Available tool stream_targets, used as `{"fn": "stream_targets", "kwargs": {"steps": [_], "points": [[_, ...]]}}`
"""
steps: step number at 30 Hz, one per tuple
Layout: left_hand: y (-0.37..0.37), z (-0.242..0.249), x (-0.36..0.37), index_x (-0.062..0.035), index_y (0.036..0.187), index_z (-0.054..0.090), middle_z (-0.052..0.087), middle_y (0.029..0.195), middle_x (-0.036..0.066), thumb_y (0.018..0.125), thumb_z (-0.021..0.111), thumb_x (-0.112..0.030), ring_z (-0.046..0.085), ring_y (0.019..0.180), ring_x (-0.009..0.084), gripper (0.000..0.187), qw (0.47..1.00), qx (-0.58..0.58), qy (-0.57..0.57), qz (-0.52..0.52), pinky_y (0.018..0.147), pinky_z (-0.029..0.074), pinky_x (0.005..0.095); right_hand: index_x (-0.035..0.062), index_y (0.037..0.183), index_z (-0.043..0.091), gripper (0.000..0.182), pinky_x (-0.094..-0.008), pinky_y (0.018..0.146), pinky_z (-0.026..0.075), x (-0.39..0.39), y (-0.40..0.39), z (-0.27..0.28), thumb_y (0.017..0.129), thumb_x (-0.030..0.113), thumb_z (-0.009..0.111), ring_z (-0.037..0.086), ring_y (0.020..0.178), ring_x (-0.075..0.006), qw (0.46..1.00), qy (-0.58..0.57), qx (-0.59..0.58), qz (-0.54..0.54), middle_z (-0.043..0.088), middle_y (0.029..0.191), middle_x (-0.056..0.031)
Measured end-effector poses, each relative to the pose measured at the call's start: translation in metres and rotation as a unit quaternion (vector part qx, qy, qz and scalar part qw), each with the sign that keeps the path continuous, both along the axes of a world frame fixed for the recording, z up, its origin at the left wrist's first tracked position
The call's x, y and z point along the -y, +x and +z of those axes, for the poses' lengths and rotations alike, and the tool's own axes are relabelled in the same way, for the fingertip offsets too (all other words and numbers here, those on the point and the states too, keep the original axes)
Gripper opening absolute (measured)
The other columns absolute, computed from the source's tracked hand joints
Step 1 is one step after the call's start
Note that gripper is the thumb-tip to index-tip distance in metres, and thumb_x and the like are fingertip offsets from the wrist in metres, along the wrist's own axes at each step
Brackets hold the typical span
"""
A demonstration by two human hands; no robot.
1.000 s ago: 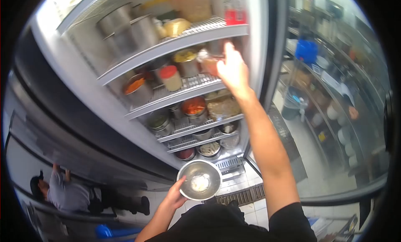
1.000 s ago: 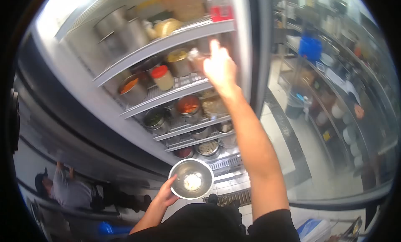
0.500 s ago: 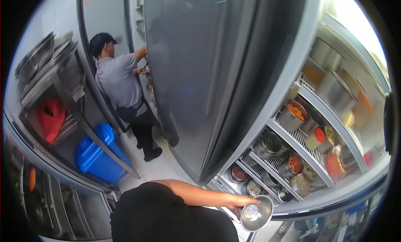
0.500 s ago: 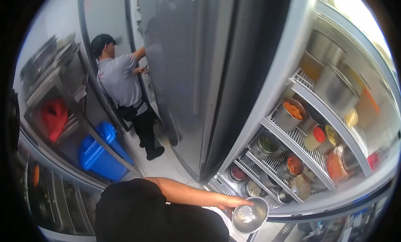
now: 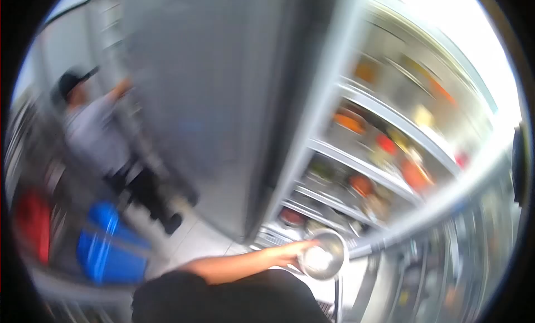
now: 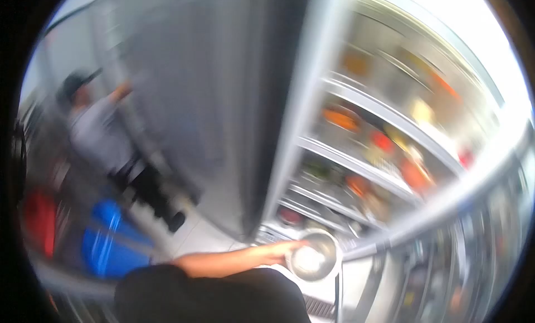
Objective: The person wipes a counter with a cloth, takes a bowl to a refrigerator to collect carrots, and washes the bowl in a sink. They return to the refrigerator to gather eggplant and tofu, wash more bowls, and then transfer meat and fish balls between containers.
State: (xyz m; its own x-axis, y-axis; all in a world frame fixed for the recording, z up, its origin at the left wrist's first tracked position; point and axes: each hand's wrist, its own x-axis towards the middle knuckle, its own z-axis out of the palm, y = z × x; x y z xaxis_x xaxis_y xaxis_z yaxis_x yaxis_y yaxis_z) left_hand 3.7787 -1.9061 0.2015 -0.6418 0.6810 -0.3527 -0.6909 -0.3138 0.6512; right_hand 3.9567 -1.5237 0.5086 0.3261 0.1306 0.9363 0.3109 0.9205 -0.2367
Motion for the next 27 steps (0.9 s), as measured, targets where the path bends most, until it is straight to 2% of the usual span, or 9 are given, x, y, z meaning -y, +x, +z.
{"fn": "stream_targets", "kwargs": {"steps": [4,7,10,12,14,16,22,25,27], "points": [[-0.005,-0.013,0.014,-0.0015,0.144,0.049,0.061,0.137,0.016,0.105,0.052,-0.038,0.063,0.122,0.0304,0.053,0.999,0.03,0.038,0.003,0.102,0.053,0.051,0.0005,0.099,0.075,0.04,-0.0495,0.079,0.056,-0.11,0.117,0.026,0.1,0.035,0.056,0.071,0.088,-0.0409,0.945,-0.059,-0.066,-0.314,0.073,0.094,-0.0225],[0.0,0.007,0.019,-0.0033,0.146,0.045,0.059,0.14,0.015,0.105,0.05,-0.039,0.061,0.124,0.031,0.054,0.998,0.043,0.04,0.01,0.101,0.053,0.0518,-0.0033,0.104,0.073,0.047,-0.049,0.085,0.054,-0.196,0.183,0.017,0.102,0.04,0.055,0.069,0.095,-0.042,0.913,-0.105,-0.032,-0.392,0.073,0.1,-0.0247],[-0.012,-0.019,0.021,-0.0042,0.147,0.044,0.057,0.142,0.015,0.105,0.049,-0.041,0.06,0.127,0.0316,0.056,0.998,0.059,0.008,-0.007,0.103,0.052,0.0534,-0.0068,0.124,0.061,0.066,-0.0419,0.102,0.045,-0.25,0.19,0.0,0.104,0.054,0.047,0.063,0.117,-0.034,0.961,-0.222,-0.139,-0.086,0.069,0.121,-0.0229],[-0.009,-0.008,0.009,-0.0046,0.147,0.044,0.057,0.142,0.015,0.105,0.049,-0.042,0.06,0.126,0.0317,0.057,0.997,0.059,0.013,-0.041,0.102,0.052,0.0528,-0.0046,0.13,0.059,0.079,-0.0427,0.1,0.047,-0.303,0.206,-0.019,0.102,0.067,0.04,0.064,0.11,-0.0344,0.946,-0.28,-0.16,0.031,0.07,0.114,-0.017],[-0.005,0.001,0.005,-0.0048,0.147,0.045,0.058,0.142,0.015,0.105,0.049,-0.041,0.06,0.126,0.0318,0.056,0.995,0.071,0.012,-0.062,0.102,0.052,0.052,-0.0033,0.13,0.059,0.085,-0.0401,0.093,0.051,-0.297,0.212,-0.015,0.1,0.072,0.036,0.067,0.099,-0.0308,0.904,-0.357,-0.115,0.205,0.071,0.108,-0.0158],[-0.003,0.003,-0.003,-0.0049,0.147,0.044,0.058,0.141,0.015,0.105,0.049,-0.04,0.06,0.126,0.0317,0.055,0.997,0.062,0.004,-0.054,0.101,0.053,0.0517,-0.0029,0.125,0.061,0.087,-0.0354,0.085,0.055,-0.236,0.197,0.0,0.098,0.076,0.033,0.069,0.091,-0.0241,0.792,-0.412,-0.028,0.45,0.071,0.103,-0.0162],[-0.002,-0.001,-0.013,-0.0051,0.147,0.044,0.057,0.142,0.014,0.106,0.048,-0.039,0.06,0.126,0.0312,0.053,0.993,0.078,0.007,-0.087,0.1,0.053,0.0512,-0.0018,0.108,0.065,0.089,-0.0346,0.074,0.055,-0.212,0.2,-0.012,0.097,0.079,0.029,0.069,0.076,-0.0229,0.845,-0.387,-0.066,0.364,0.072,0.083,-0.012],[0.002,0.006,-0.012,-0.005,0.147,0.044,0.057,0.142,0.015,0.106,0.049,-0.04,0.059,0.127,0.0311,0.055,0.991,0.082,-0.003,-0.109,0.103,0.051,0.0516,-0.0042,0.114,0.063,0.091,-0.0346,0.078,0.056,-0.172,0.208,-0.014,0.098,0.078,0.028,0.068,0.077,-0.0247,0.855,-0.387,-0.096,0.331,0.071,0.085,-0.0135],[0.0,-0.003,-0.002,-0.0048,0.148,0.043,0.056,0.143,0.016,0.106,0.049,-0.041,0.058,0.128,0.0314,0.056,0.989,0.085,-0.011,-0.117,0.104,0.05,0.0527,-0.0047,0.131,0.054,0.091,-0.0374,0.086,0.056,-0.145,0.217,-0.019,0.099,0.076,0.028,0.07,0.089,-0.0293,0.84,-0.399,-0.171,0.324,0.07,0.105,-0.0214]]}}
